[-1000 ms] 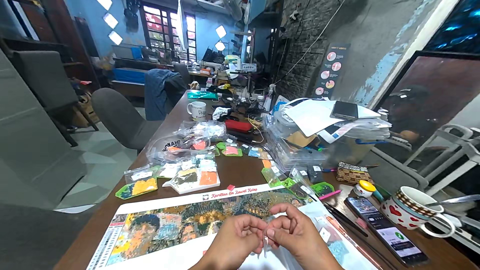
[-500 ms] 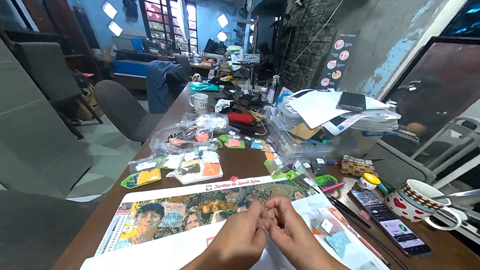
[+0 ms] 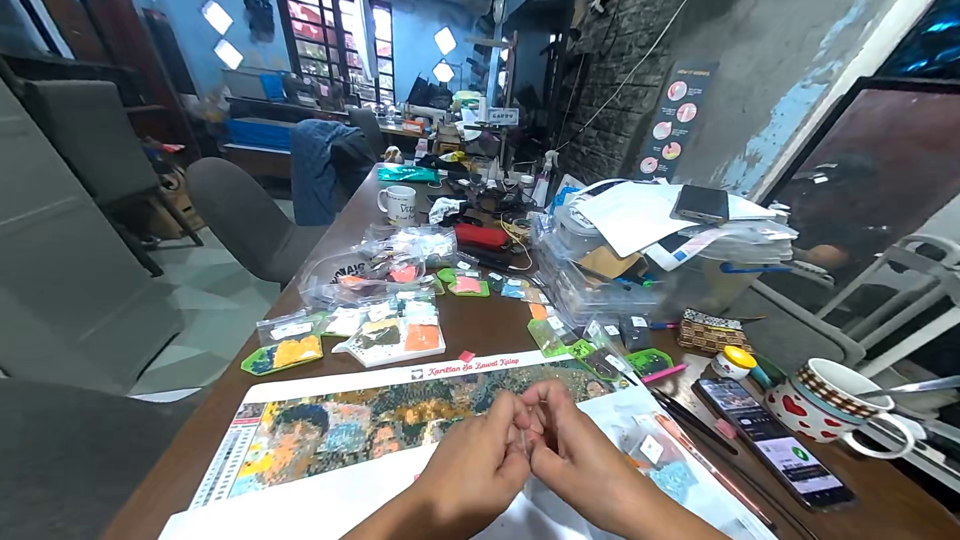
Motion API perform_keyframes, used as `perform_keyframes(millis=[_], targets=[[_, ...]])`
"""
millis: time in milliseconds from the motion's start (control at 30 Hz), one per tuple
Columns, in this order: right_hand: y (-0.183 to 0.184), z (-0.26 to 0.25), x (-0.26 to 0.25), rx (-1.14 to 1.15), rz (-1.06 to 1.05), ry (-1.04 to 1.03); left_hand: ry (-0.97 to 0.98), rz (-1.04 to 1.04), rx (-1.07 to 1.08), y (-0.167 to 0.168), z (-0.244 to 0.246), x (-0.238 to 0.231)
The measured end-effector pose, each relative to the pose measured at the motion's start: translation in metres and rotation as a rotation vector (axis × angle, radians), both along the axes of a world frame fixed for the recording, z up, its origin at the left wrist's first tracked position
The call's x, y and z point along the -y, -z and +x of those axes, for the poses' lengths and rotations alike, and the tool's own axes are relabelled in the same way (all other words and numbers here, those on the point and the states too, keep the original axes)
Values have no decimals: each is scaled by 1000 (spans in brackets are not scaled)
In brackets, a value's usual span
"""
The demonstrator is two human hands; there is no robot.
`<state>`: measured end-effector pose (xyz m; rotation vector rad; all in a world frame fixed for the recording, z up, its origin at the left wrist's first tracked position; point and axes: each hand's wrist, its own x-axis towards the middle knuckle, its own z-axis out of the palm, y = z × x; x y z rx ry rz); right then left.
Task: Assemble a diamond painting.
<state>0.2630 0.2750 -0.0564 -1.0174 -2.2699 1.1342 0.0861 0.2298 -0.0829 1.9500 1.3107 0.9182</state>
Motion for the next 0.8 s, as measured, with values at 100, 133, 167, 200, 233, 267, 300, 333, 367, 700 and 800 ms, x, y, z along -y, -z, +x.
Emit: perform_keyframes(millis=[100, 133, 167, 200, 233, 267, 300, 333, 367, 700, 800], targets=[[-3, -2, 6, 62, 118, 70, -112, 120, -46, 2, 3, 3], [-5, -2, 8, 93, 169, 74, -166, 196, -90, 3, 5, 4], [-7, -1, 9, 105, 217, 59, -210, 252, -136, 2, 6, 5], [-6, 0, 10, 86, 283, 36, -235, 278, -172, 0, 7, 6], [-4, 0, 11, 66, 354, 10, -244, 270, -195, -3, 6, 7], [-3, 1, 12, 56, 415, -15, -241, 242, -197, -8, 5, 9], [-3, 2, 13, 61, 460, -42, -232, 195, -178, -11, 2, 9], [-4, 2, 14, 77, 495, -76, -216, 136, -139, -14, 0, 8], [-6, 3, 15, 104, 517, -117, -201, 79, -84, -16, -3, 7], [-19, 18, 4, 4, 643, -197, 28, 156, 448, 11, -8, -9], [-23, 22, 1, -154, 609, -214, 205, 90, 410, 14, -12, -13]])
